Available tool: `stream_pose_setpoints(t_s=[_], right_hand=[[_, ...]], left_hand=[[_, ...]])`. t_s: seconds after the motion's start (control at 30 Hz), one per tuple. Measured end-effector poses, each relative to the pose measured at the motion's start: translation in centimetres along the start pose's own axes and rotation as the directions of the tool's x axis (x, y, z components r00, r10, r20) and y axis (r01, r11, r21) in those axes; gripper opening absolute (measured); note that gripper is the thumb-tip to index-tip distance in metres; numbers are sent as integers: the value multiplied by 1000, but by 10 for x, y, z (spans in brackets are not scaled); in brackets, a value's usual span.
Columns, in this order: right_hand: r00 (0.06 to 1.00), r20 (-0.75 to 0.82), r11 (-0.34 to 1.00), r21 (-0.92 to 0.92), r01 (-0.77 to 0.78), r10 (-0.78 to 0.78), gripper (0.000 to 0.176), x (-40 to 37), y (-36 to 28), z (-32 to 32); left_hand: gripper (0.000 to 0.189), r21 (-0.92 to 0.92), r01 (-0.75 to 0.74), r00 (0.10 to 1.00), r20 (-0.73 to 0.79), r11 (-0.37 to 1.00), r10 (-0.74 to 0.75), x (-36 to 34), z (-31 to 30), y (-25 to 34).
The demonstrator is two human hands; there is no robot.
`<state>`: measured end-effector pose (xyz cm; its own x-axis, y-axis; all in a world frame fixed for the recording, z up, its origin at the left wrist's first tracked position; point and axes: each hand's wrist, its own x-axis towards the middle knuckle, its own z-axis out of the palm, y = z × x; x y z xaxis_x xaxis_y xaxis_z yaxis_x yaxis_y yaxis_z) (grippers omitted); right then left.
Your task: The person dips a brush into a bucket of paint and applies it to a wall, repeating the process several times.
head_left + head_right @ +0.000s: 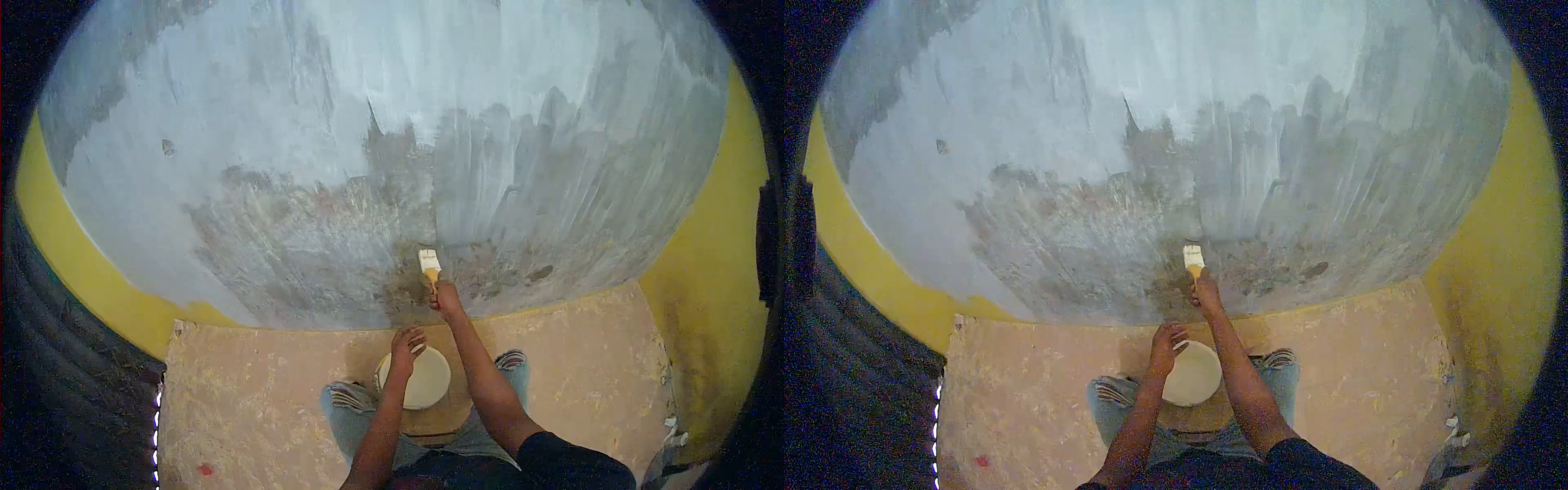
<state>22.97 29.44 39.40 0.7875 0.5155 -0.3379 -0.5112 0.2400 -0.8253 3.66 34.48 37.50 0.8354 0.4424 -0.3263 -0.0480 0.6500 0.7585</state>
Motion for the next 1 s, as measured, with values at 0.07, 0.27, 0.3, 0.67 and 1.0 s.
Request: stream_pose_setpoints(t_s=[0.07,0.27,0.3,0.67,1.0], right_hand=[[994,-102,999,-37,21,-24,16,7,-8,9],[955,-77,941,-213,265,-286,19,23,-71,46],[949,-22,927,-221,303,-316,19,18,-102,61],[876,110,874,-77,479,-470,20,-73,-302,180],[826,64,794,-244,557,-560,30,-14,-196,107]], left_hand=[[25,6,6,1000,-19,1000,-6,6,-3,3],[26,-30,17,1000,-19,999,-17,21,-16,0],[26,-50,45,998,-34,998,-47,25,-16,0],[26,-115,-3,997,73,993,12,13,24,33],[21,-170,-103,980,152,980,130,-9,48,70]])
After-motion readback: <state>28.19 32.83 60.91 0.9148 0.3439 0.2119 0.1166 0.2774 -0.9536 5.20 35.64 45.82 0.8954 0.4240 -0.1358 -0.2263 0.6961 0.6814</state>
